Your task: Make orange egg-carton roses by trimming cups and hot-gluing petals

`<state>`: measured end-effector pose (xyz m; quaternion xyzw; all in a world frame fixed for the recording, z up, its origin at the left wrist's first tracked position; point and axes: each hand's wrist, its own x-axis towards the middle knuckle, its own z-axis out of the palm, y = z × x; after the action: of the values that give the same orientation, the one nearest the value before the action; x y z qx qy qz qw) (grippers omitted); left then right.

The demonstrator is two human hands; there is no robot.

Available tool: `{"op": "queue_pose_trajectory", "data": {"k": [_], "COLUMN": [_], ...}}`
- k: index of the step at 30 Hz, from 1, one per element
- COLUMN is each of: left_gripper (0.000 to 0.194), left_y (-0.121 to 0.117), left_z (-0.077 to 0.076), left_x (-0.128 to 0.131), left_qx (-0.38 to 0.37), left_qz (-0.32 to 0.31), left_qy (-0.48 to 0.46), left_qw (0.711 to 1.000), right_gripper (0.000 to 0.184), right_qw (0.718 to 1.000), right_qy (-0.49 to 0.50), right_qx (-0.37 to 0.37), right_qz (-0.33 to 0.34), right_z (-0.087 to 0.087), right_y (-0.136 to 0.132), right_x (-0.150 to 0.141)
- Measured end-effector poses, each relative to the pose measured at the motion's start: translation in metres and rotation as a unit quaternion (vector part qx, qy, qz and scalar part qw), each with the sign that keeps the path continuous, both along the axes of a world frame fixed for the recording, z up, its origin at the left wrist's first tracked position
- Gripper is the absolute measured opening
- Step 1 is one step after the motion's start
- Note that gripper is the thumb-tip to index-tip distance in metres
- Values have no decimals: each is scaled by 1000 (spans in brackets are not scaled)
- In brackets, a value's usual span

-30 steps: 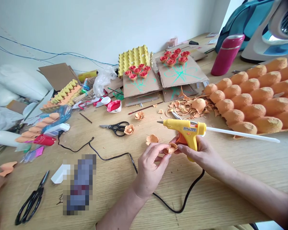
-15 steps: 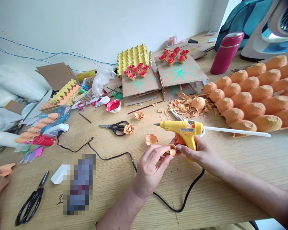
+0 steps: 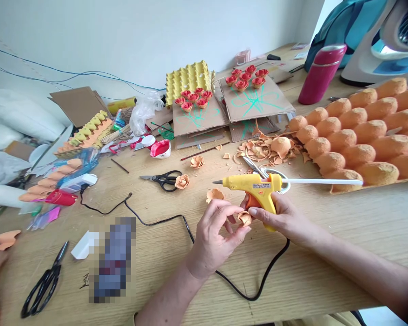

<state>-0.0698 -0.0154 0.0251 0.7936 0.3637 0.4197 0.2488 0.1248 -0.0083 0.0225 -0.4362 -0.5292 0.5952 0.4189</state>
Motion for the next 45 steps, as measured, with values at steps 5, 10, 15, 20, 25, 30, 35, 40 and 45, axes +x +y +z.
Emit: {"op": "queue_pose_trajectory", "data": {"k": [5,10,15,20,25,30,35,40,45], "left_gripper": [18,25,37,30,27,30,29,28,27], "left_y": [-1,-4,-3,-1,-2,-1,1,5,6], "left_z": [-1,-4,-3,-2,0,-4,-16,-23,-21], "left_x": [0,1,1,1,1,-1,0,1,1], "left_qx": [44,19,-14,-37,-39,-18,-53,-117,-154], "left_qz": [65,50,20,29,33,45,21,19,25], "left_qy": [10,4,-9,-26,-25,20,118,113,102], "left_qw": [997,999,1000,999,998,999,991,987,982], "right_gripper": [38,42,47,48,49,41,40,37,41], "right_qw": [998,997,989,984,986,997,991,989,989], "right_qy": [48,51,83,94,85,39,8,-9,-42], "right_qx": [-22,-59,-124,-149,-142,-50,-32,-43,-60], "right_qz": [26,18,-14,-17,-9,-47,-128,-144,-126], "right_z": [-5,-8,-8,-8,-10,-11,-7,-3,-1], "right_y": [-1,-2,-3,-2,-2,0,9,10,6], "right_x": [-5,-6,-6,-9,-9,-3,10,18,17]}}
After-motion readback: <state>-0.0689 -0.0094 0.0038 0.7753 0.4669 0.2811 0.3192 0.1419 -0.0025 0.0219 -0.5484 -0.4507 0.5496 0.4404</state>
